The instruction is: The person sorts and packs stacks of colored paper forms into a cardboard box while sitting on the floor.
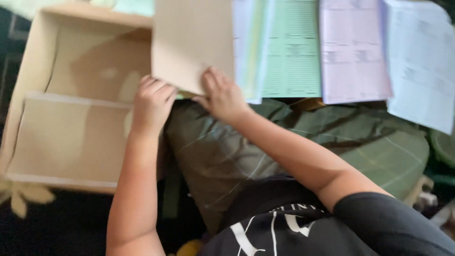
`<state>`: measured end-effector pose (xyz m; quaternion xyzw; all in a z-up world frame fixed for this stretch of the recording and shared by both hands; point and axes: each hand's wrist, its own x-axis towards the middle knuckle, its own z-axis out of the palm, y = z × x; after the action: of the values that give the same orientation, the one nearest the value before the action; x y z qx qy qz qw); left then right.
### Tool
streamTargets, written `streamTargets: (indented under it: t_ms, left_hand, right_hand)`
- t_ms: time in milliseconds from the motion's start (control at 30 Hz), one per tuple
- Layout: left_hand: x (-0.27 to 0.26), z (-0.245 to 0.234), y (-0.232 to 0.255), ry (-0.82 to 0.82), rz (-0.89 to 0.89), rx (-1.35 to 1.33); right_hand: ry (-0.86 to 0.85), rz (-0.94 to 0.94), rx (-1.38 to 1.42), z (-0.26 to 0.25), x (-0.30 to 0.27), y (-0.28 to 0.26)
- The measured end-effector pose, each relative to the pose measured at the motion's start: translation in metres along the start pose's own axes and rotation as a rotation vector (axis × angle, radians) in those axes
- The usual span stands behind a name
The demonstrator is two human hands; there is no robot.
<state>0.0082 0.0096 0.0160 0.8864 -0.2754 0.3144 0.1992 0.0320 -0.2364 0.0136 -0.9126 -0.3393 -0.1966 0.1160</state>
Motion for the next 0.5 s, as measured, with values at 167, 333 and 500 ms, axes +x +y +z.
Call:
streamTargets:
  t_ms: [167, 333, 500]
  left_hand:
    - [0.048, -0.019, 0.055, 0.124, -0.036, 0.164]
    - [0.124, 0.005, 0.228, 0.285, -0.135, -0.265]
    - [0.159, 0.084, 0.322, 0.074, 0.016, -0.543]
  right_hand:
    - [0.056, 0.228, 0.14, 0.008, 0.018, 0.028]
    - [0.058, 1.265, 0.887, -0.163, 0.052, 0.109]
    - [0.478, 1.264, 0.444, -0.287, -0.105, 0.241]
